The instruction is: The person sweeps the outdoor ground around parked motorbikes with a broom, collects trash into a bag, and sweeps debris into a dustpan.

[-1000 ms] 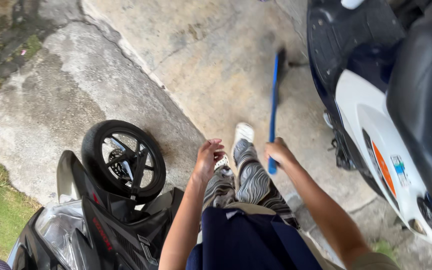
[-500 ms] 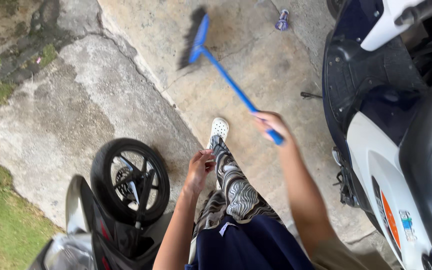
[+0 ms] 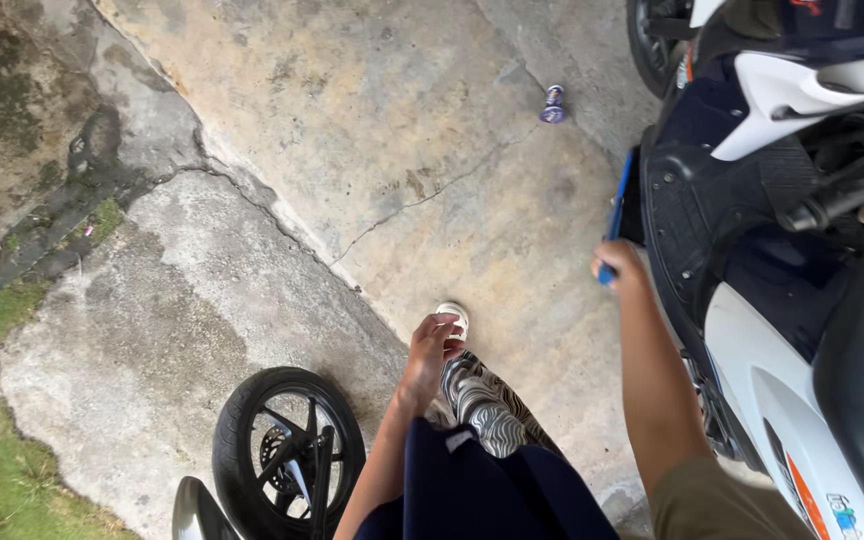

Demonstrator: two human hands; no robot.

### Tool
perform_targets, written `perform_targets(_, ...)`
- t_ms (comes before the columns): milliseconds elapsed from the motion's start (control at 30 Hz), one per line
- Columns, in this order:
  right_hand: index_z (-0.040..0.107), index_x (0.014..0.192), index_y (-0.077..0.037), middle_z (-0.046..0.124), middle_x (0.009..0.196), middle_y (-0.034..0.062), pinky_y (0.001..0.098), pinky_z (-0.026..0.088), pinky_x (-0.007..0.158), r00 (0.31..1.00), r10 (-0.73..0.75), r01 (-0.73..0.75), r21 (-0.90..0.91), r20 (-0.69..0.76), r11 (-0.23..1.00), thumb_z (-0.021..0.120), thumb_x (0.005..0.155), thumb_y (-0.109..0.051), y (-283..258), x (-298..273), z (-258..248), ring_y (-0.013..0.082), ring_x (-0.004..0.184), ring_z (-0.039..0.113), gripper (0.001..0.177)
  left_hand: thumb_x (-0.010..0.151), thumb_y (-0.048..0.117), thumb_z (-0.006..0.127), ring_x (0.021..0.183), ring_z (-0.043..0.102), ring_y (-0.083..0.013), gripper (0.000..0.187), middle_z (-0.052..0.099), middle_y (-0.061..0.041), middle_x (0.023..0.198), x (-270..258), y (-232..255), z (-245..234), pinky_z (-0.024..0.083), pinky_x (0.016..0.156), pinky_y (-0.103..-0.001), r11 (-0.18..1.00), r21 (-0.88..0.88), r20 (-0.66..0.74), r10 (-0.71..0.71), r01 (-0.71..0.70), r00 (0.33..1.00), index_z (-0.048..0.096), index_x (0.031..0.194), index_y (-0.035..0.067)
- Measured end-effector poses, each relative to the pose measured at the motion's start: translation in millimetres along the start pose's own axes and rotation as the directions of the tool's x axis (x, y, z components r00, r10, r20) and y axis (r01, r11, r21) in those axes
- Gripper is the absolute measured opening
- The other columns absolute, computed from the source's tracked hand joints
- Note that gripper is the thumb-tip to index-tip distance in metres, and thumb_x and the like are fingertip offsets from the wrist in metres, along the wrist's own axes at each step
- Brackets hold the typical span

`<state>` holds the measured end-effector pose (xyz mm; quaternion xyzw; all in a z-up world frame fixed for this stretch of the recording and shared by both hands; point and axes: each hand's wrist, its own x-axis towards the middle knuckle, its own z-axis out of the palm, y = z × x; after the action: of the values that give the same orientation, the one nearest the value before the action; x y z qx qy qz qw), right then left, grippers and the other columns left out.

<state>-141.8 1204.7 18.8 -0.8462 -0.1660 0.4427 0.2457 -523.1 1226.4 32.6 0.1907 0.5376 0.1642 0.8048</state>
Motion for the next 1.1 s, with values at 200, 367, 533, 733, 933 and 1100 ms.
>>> perform_targets(200,0.058,0.07,-0.002,0.056,0.056,0.0088,0.0346,0.041,0.037,0.995,0.011,-0.001,-0.102,0.099,0.995,0.059,0.082,-0.001,-34,88,104,0.0183,0.042,0.055,0.012,0.1,0.02,0.056,0.086,0.063,-0.0187,0.023,0.066,-0.012,0.106,31,19,-42,0.054,0.081,-0.034,0.999,-0.049,-0.035,-0.012,0.01,0.999,0.062,0.118,0.008)
perform_targets(367,0.056,0.07,-0.001,0.054,0.057,0.0075,0.0324,0.037,0.037,0.947,0.059,-0.14,0.24,0.314,0.961,0.059,0.083,0.0,-71,123,136,0.0161,0.042,0.053,0.013,0.1,0.02,0.057,0.086,0.064,-0.0197,0.025,0.067,-0.012,0.106,34,44,-67,0.054,0.08,-0.034,0.998,0.001,-0.128,-0.061,0.061,0.99,0.063,0.119,0.005)
perform_targets(533,0.059,0.078,-0.007,0.054,0.06,0.0004,0.0243,0.034,0.039,0.93,-0.055,-0.073,0.331,0.362,0.941,0.06,0.093,-0.011,-97,40,56,0.0074,0.044,0.046,0.015,0.101,0.017,0.056,0.086,0.063,-0.019,0.025,0.065,-0.011,0.103,40,69,-83,0.052,0.079,-0.033,0.999,0.029,-0.021,-0.041,0.042,0.999,0.063,0.12,0.003)
perform_targets(733,0.057,0.092,-0.003,0.054,0.058,0.007,0.0336,0.043,0.037,0.997,0.014,-0.027,0.171,0.076,0.985,0.058,0.094,-0.01,-31,-100,71,0.0168,0.041,0.053,0.007,0.1,0.018,0.054,0.083,0.062,-0.0174,0.026,0.068,-0.007,0.105,42,97,-102,0.052,0.079,-0.033,0.974,0.199,0.058,-0.122,0.108,0.991,0.064,0.121,0.008)
perform_targets(933,0.053,0.083,0.01,0.059,0.06,0.0159,0.0376,0.049,0.043,0.933,0.361,-0.361,0.071,0.008,0.93,0.053,0.092,0.001,15,-147,199,0.0219,0.046,0.059,0.013,0.103,0.02,0.053,0.087,0.063,-0.0149,0.026,0.067,-0.007,0.107,9,143,-160,0.053,0.082,-0.032,0.955,0.286,0.163,-0.133,0.082,0.978,0.065,0.121,0.007)
perform_targets(1100,0.047,0.088,0.006,0.05,0.059,0.0082,0.0289,0.037,0.035,0.856,0.227,-0.452,0.46,0.465,0.765,0.054,0.094,-0.001,-17,-160,307,0.0148,0.042,0.047,0.011,0.104,0.019,0.051,0.086,0.062,-0.017,0.024,0.068,-0.01,0.102,-10,169,-226,0.052,0.081,-0.034,0.971,0.231,0.11,-0.089,0.062,0.99,0.063,0.119,0.005)
